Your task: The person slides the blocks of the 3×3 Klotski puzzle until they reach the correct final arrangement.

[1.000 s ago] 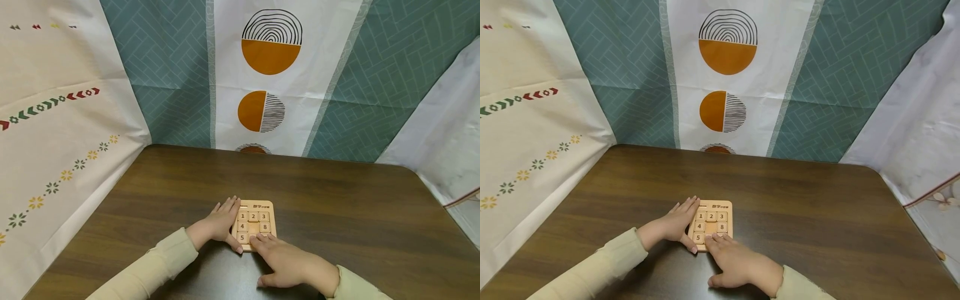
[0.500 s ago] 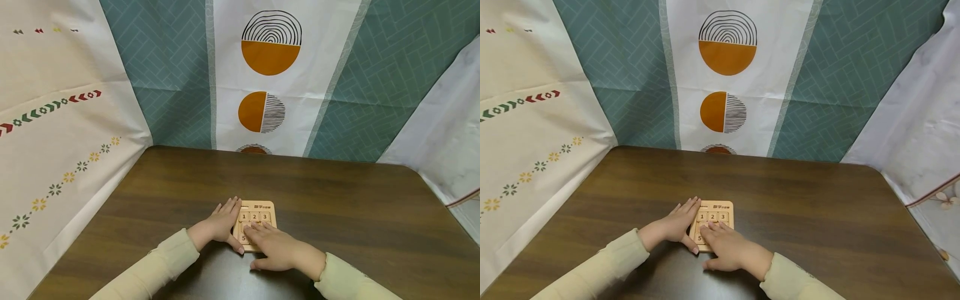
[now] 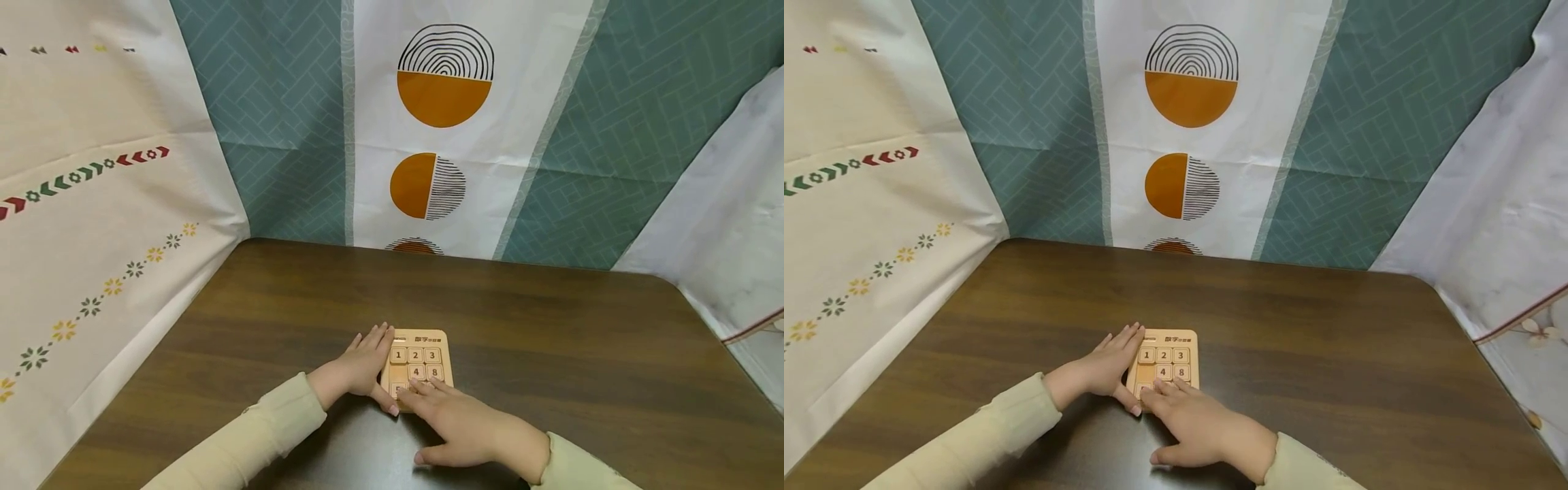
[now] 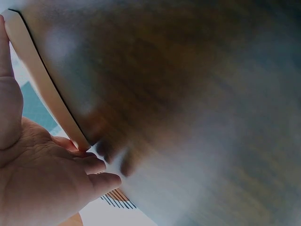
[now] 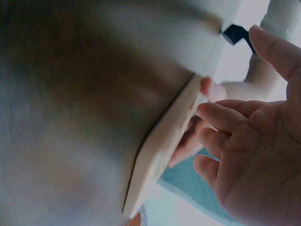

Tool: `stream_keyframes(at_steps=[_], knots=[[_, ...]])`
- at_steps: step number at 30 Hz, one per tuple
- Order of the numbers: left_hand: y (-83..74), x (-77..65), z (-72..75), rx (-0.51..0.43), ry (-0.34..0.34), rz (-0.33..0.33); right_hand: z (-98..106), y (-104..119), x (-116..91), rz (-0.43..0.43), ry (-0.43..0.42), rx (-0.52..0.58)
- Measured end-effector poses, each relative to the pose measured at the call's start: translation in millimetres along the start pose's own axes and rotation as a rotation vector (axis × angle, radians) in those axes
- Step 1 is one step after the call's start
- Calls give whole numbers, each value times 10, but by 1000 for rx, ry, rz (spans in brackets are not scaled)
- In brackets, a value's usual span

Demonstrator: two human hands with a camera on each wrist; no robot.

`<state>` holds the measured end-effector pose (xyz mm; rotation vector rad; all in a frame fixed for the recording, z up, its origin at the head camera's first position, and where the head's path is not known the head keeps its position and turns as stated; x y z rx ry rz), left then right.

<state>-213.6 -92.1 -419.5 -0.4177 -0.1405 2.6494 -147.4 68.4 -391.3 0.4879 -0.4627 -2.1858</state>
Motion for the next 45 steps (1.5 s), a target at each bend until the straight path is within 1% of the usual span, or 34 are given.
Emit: stream_keyframes(at_steps=[3,6,11,15,19,22,25,29,34,36,39,42,45], knots=[[-4,1,16,-3,-2,-5,-38,44,14,14,11,-39],[-2,-3,29,-6,-3,-5,-37,54,60,3,7,-82],[-3,-15,34,0,-12,-7,-6,23,167,-22,-19,-104],[-16,-16,27,-4,-6,-10,12,-8,171,-39,-31,-76],[-28,-4,21,-9,2,-10,26,-10,26,-59,-31,-37],[-16,8,27,2,-2,-2,31,-2,-88,-85,-15,-7],[2,14,31,12,-7,9,22,5,-129,-91,-8,2],[-4,9,23,4,-4,5,-20,28,-82,-80,-11,7],[-24,3,19,-3,-1,-6,-53,84,8,-62,7,27],[-25,10,19,-1,-1,-6,-29,76,24,-76,3,57],[-16,24,18,7,1,0,24,14,42,-112,-31,94],[-3,28,18,13,2,5,46,-63,61,-138,-63,96],[6,29,16,18,3,3,32,-104,67,-148,-75,95]])
Point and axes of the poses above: each hand's wrist, its own x-axis towards the middle knuckle, its own z-axis out of the back of the hand, y = z × x, the point moved 4 cm from there along x, towards the middle knuckle, and after that the axes turned 12 degrees about x, right-handed, at the moved point
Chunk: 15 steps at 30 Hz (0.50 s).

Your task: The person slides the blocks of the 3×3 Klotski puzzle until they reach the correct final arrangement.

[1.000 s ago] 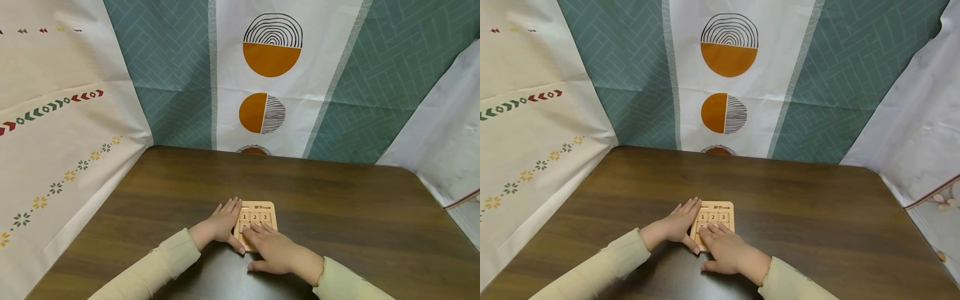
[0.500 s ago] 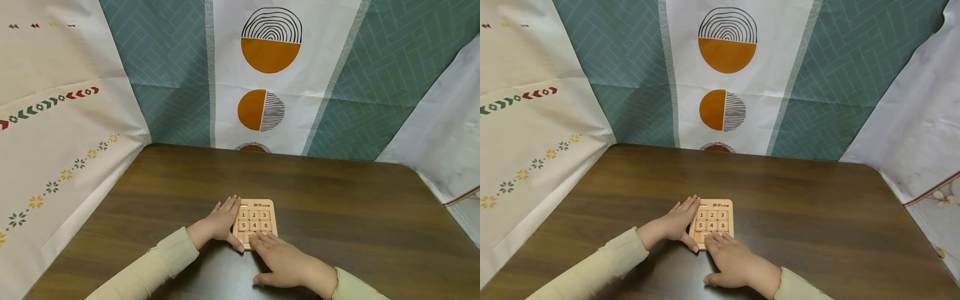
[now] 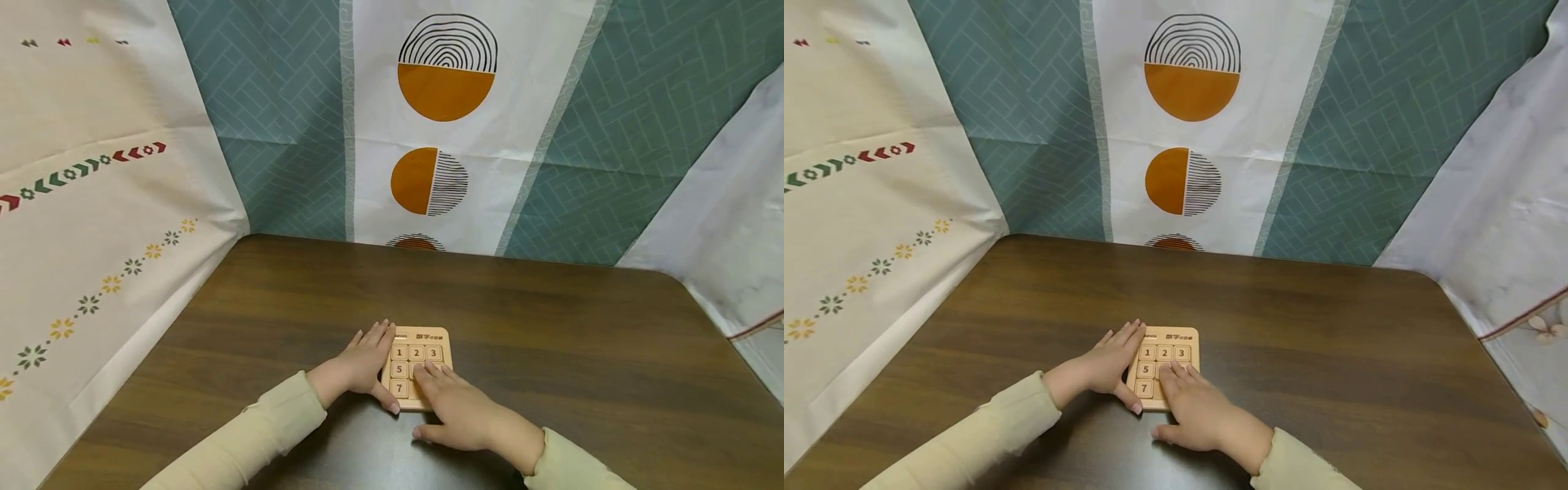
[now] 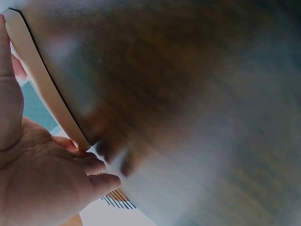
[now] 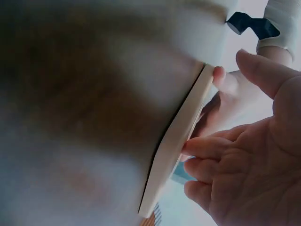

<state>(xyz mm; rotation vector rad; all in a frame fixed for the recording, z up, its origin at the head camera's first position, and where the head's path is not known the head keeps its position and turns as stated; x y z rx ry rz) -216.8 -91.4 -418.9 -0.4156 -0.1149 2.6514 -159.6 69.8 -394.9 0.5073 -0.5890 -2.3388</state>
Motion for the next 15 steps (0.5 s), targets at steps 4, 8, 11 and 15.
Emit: stream_keyframes(at_steps=[4,8,11,15], knots=[[-6,7,0,8,-1,-1,-32,15,-53,2,-7,9],[-8,3,11,12,-6,1,-80,67,-138,16,7,-12],[-13,-8,20,6,-6,-1,-98,93,-184,21,31,-23],[-23,-15,15,-8,-5,-6,-42,115,-156,33,36,-17]])
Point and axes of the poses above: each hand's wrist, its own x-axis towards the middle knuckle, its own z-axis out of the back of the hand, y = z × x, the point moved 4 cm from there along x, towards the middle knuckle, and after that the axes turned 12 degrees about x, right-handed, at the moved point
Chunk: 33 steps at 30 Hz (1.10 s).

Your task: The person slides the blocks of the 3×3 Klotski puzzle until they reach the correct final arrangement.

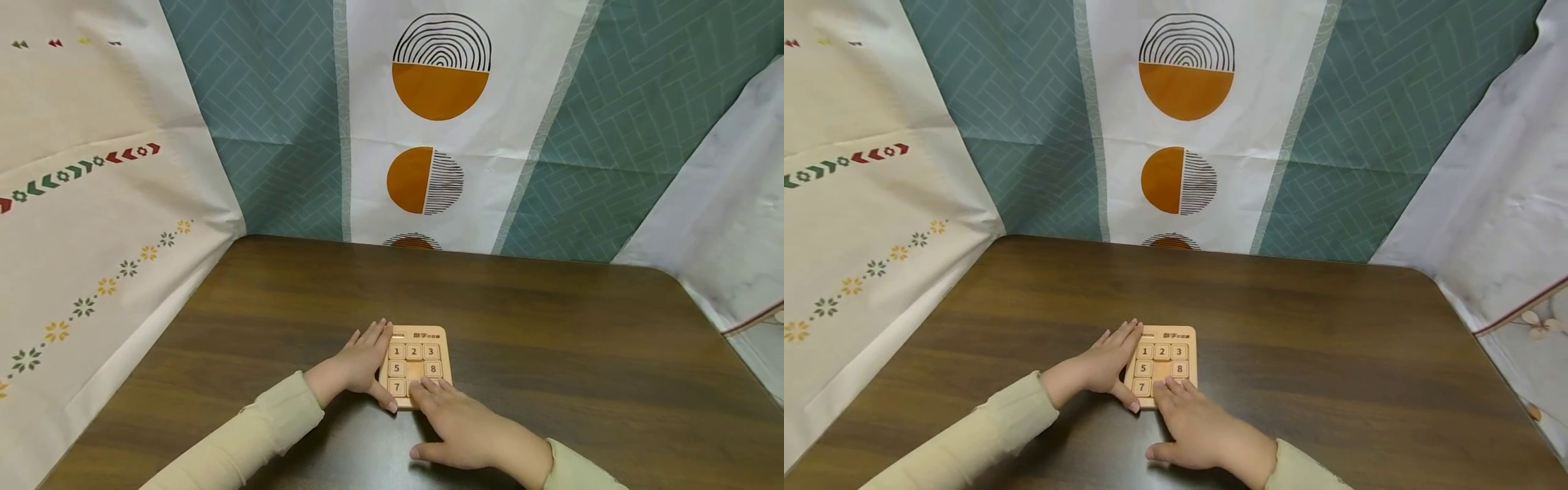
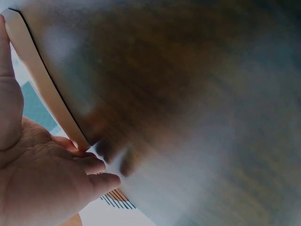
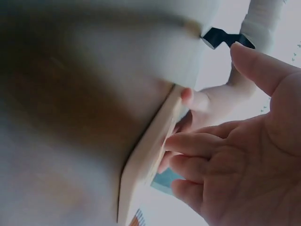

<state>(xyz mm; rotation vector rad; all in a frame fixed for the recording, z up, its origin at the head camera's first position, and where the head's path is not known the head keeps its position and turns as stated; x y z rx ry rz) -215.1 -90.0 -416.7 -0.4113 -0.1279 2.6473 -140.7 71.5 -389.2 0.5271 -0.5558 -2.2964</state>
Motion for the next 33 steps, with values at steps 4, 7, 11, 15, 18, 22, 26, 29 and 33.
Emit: stream_keyframes(at_steps=[4,7,11,15,18,22,26,29,33], knots=[[6,-9,-9,-3,-12,-9,56,-14,151,40,-15,6],[8,-17,-27,2,-17,-18,31,-54,253,48,5,-3],[12,-16,-34,4,-10,-16,4,-107,285,33,23,-31],[21,-3,-23,5,-2,-3,48,-165,233,5,16,-27],[23,-1,-17,3,3,-1,89,-201,178,-19,14,-5],[25,-5,-22,-4,5,3,103,-196,123,-4,-6,-13],[24,-9,-29,4,-1,0,15,-99,81,86,-1,-38],[17,-11,-22,13,-13,-8,-74,-17,66,141,29,-79],[14,-6,-23,5,-18,-12,-109,26,102,130,33,-142]])
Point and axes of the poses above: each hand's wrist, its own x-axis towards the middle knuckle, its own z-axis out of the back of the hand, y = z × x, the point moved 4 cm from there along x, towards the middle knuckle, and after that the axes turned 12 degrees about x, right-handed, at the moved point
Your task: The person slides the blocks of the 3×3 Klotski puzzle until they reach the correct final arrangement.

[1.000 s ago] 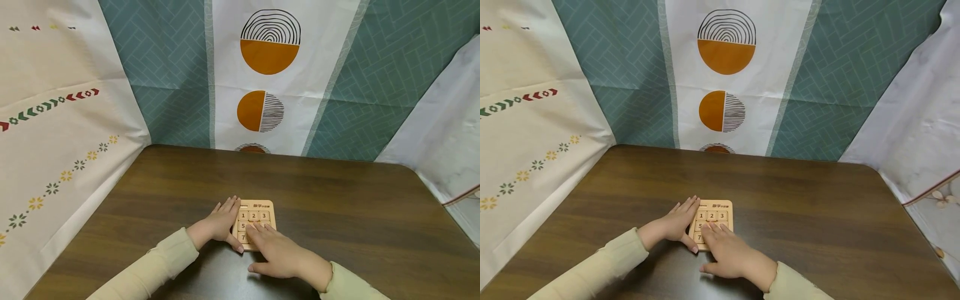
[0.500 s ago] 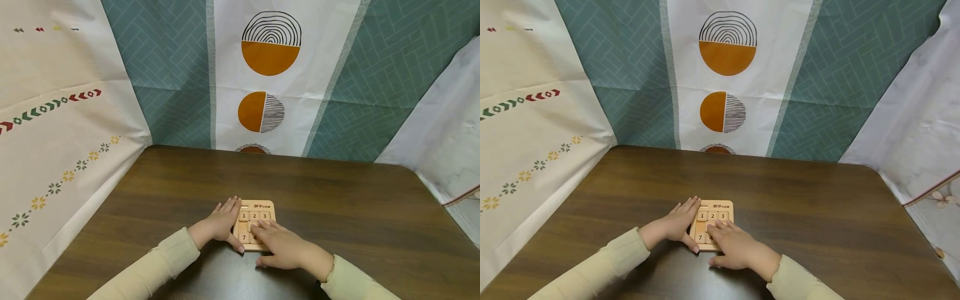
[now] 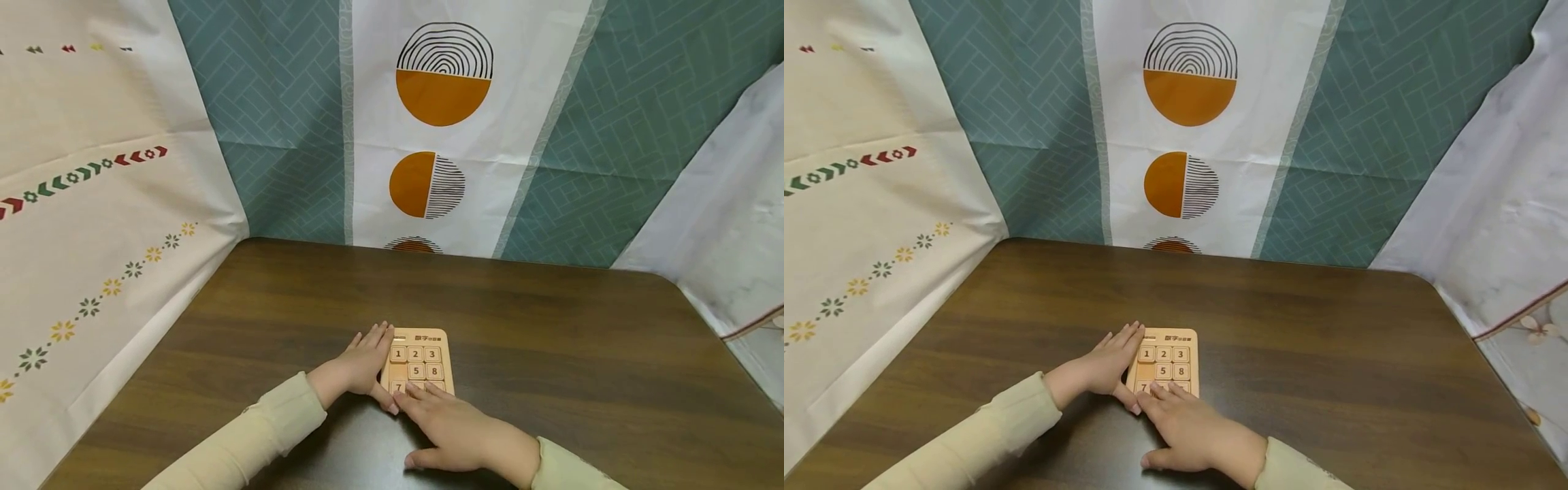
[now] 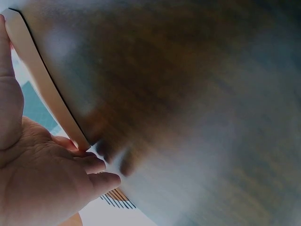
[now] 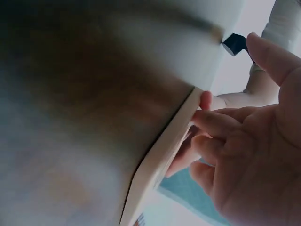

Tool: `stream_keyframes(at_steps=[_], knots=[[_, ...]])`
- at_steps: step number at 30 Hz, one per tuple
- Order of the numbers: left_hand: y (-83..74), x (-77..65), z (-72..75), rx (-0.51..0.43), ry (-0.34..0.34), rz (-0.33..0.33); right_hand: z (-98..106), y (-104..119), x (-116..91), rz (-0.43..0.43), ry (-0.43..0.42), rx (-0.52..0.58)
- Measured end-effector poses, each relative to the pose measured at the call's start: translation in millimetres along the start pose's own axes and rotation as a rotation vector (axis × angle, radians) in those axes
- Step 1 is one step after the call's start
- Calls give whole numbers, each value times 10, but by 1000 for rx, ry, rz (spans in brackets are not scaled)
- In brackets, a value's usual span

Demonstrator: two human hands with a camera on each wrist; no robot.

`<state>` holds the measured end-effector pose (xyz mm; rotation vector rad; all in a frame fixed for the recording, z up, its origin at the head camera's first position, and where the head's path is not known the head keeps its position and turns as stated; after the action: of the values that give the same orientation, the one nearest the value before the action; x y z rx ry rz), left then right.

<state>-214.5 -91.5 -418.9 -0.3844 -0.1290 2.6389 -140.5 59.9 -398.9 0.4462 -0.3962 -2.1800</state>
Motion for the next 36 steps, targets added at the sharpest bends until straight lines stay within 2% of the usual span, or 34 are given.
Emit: stream_keyframes(at_steps=[7,17,25,29,36], knots=[[-11,0,-10,-2,3,-2,65,-51,119,-63,-33,-6],[3,12,29,1,18,21,89,-50,-168,-123,-36,79],[1,-10,46,-5,10,16,45,21,-63,-88,-31,56],[-7,-17,40,4,6,9,40,76,-4,-82,-15,91],[-1,-8,13,-8,26,13,58,0,-169,-146,-30,157]])
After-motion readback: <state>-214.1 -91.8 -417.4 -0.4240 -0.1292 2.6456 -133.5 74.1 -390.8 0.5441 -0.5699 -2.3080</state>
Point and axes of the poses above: each hand's wrist, its own x-axis towards the middle knuckle, its own z-axis out of the back of the hand, y = z × x, the point moved 4 cm from there along x, towards the middle knuckle, and after that the axes turned 12 degrees about x, right-handed, at the moved point
